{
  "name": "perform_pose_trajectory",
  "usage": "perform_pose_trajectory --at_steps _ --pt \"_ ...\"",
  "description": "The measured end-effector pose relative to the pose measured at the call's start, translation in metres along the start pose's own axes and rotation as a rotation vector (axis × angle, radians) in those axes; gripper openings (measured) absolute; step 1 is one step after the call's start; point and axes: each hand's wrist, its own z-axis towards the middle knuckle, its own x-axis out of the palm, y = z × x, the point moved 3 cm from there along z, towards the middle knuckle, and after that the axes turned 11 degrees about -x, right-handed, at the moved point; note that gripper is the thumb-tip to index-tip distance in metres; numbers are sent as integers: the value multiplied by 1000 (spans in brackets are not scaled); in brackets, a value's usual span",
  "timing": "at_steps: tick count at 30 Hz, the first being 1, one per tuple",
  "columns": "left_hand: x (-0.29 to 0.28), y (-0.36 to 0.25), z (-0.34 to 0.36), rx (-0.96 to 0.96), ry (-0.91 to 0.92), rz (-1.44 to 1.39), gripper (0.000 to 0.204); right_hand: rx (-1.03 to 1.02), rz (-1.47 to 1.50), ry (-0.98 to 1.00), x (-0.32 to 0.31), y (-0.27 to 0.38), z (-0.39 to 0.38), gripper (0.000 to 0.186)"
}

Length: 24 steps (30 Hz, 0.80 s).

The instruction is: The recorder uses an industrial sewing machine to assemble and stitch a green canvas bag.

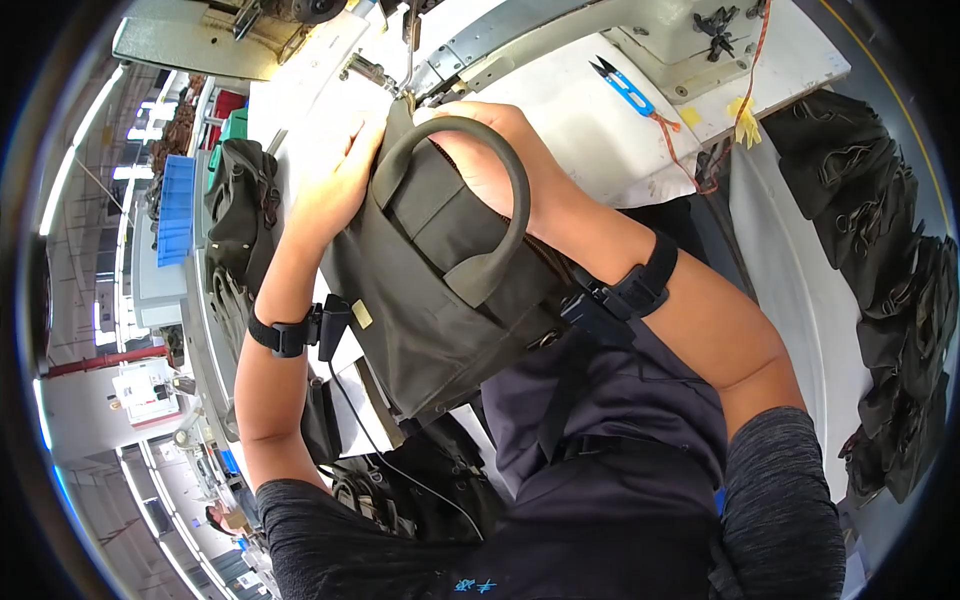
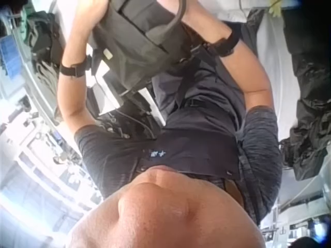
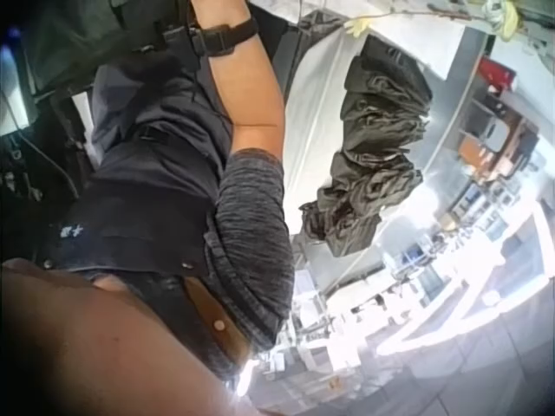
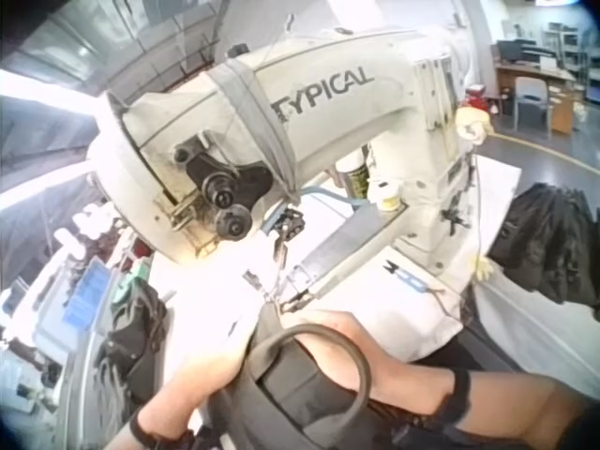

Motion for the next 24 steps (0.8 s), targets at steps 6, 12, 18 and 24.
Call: perform_pose_trajectory --at_steps 6,12,18,24 --pt "7 1 1 -343 -34 -314 23 -24 -61 -107 1 -2 -4 17" --pt "7 14 9 -8 -150 -239 18 -60 -100 -150 16 -5 -8 15" --pt "0 14 12 111 -53 -193 18 76 76 -44 9 -21 7 15" --pt "8 16 14 -65 -2 -297 25 77 140 9 1 -32 12 18"
